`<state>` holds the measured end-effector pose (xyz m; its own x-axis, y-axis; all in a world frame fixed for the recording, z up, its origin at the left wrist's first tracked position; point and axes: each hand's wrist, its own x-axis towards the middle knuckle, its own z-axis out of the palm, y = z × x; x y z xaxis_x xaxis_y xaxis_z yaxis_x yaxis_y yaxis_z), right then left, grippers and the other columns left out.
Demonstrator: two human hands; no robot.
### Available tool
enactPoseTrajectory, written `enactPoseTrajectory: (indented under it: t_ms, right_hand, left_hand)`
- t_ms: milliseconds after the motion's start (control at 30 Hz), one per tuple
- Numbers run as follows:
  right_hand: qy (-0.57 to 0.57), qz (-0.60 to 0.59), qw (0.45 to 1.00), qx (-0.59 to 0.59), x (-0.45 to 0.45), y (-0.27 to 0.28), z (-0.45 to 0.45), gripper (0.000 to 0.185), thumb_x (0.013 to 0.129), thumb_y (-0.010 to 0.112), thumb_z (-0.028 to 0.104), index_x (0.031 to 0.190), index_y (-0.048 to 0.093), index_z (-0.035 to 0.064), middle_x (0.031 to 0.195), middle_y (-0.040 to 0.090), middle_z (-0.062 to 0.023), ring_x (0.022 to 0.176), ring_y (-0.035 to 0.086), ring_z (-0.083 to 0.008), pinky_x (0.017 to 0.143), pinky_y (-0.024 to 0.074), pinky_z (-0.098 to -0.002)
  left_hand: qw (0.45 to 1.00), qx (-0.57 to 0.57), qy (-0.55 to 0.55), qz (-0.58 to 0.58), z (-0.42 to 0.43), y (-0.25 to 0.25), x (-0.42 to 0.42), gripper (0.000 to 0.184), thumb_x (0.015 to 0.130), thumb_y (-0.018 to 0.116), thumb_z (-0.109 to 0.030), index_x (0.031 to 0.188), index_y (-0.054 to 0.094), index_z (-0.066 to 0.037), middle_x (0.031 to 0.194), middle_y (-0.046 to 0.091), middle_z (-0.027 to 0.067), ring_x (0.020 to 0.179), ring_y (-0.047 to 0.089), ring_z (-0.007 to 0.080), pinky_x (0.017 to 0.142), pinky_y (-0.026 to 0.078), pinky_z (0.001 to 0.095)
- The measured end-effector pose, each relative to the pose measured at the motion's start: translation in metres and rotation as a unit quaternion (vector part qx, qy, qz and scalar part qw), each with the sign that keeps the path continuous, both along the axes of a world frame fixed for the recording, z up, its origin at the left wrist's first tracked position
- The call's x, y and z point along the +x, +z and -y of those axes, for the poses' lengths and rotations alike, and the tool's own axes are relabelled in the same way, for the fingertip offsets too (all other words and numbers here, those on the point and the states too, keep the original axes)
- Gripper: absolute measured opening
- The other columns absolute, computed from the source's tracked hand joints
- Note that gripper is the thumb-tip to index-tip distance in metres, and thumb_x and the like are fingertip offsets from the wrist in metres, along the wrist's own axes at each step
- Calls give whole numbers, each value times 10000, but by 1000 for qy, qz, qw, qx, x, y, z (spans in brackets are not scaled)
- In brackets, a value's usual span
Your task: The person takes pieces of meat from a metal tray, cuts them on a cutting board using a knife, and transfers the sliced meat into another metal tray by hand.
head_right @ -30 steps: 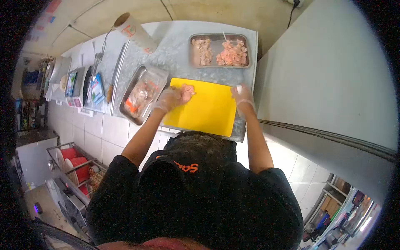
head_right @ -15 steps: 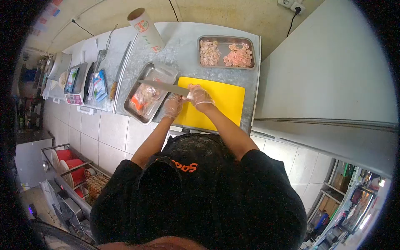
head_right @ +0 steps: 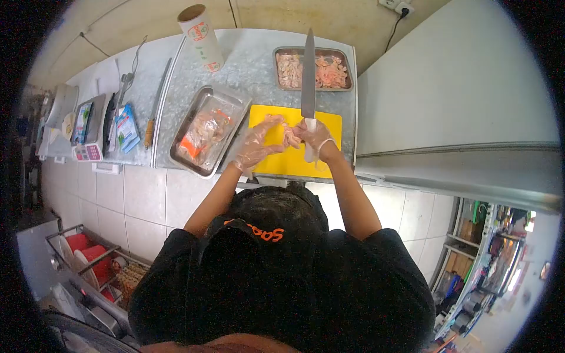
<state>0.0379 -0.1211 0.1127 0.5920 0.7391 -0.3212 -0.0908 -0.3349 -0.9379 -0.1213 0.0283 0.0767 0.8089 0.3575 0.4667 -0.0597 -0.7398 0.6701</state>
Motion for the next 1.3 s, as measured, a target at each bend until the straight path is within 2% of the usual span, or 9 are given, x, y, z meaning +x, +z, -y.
enactPoseTrajectory:
  t_ms: [67, 300, 500, 567, 700, 733, 767, 867, 1300]
  right_hand:
    - [-33, -90, 993, 72, -13, -6, -4, 194, 815, 703, 75, 795, 513, 106, 752, 567, -6, 679, 571, -119, 606, 453, -257]
    - [-128, -164, 969, 133, -31, -2, 0, 232, 825, 669, -23, 824, 474, 103, 756, 572, -28, 655, 582, -130, 551, 453, -245]
    - [-194, -210, 956, 64, -19, 25, 27, 253, 828, 672, -21, 838, 456, 111, 816, 662, -141, 622, 619, -142, 465, 446, -216]
    - [-245, -203, 943, 101, -19, 27, 30, 264, 832, 666, -23, 831, 444, 119, 854, 675, -181, 570, 594, -128, 423, 412, -197]
    - [-216, -233, 938, 136, -13, 15, 34, 258, 822, 687, -4, 870, 461, 109, 811, 658, -143, 540, 567, -119, 424, 420, -217]
    - [-198, -217, 948, 123, -16, 14, 30, 260, 814, 700, 8, 889, 469, 101, 790, 643, -121, 537, 559, -116, 423, 423, -224]
    - [-180, -202, 956, 111, -20, 14, 27, 266, 805, 712, 20, 909, 478, 93, 769, 628, -99, 534, 550, -113, 423, 426, -230]
    - [-139, -115, 980, 80, -17, 17, 34, 266, 755, 772, 70, 885, 539, 66, 760, 615, -47, 590, 578, -142, 506, 469, -281]
    - [37, 237, 959, -152, 14, -10, 72, 281, 747, 734, 279, 853, 616, 47, 759, 667, -149, 703, 663, -267, 651, 509, -354]
  left_hand:
    - [875, -455, -154, -57, 6, 15, 6, 371, 843, 700, -229, 1156, 644, -39, 1151, 613, 110, 1066, 583, 200, 877, 506, 346]
    - [923, -343, -110, -135, -24, -49, 16, 261, 888, 628, -213, 1045, 661, -7, 840, 647, 41, 859, 597, 101, 715, 502, 248]
    - [860, -424, -144, -244, -51, -59, -2, 307, 877, 603, -239, 1024, 674, 20, 938, 659, 106, 974, 601, 155, 891, 470, 289]
    - [963, -127, -147, -189, -43, -65, 5, 378, 874, 617, -285, 1104, 646, 14, 1015, 646, 123, 1013, 593, 152, 891, 476, 271]
    - [982, 176, -72, -13, -11, -12, 26, 479, 893, 622, -348, 1210, 584, 9, 1101, 622, 109, 998, 598, 125, 813, 507, 228]
    - [973, -125, -155, -120, 2, 12, 33, 498, 902, 618, -364, 1230, 568, 8, 1103, 621, 97, 992, 602, 131, 827, 506, 236]
    - [858, -413, -219, -215, 11, 24, 37, 518, 911, 614, -381, 1250, 552, 6, 1105, 619, 85, 986, 606, 136, 842, 505, 244]
    - [757, -588, -177, -223, 25, 30, 44, 482, 921, 589, -394, 1183, 607, 10, 943, 642, 53, 798, 600, 130, 731, 503, 272]
    - [917, -123, -146, -350, 45, 11, 53, 266, 848, 700, -232, 719, 565, -42, 763, 591, 13, 664, 526, 109, 597, 421, 289]
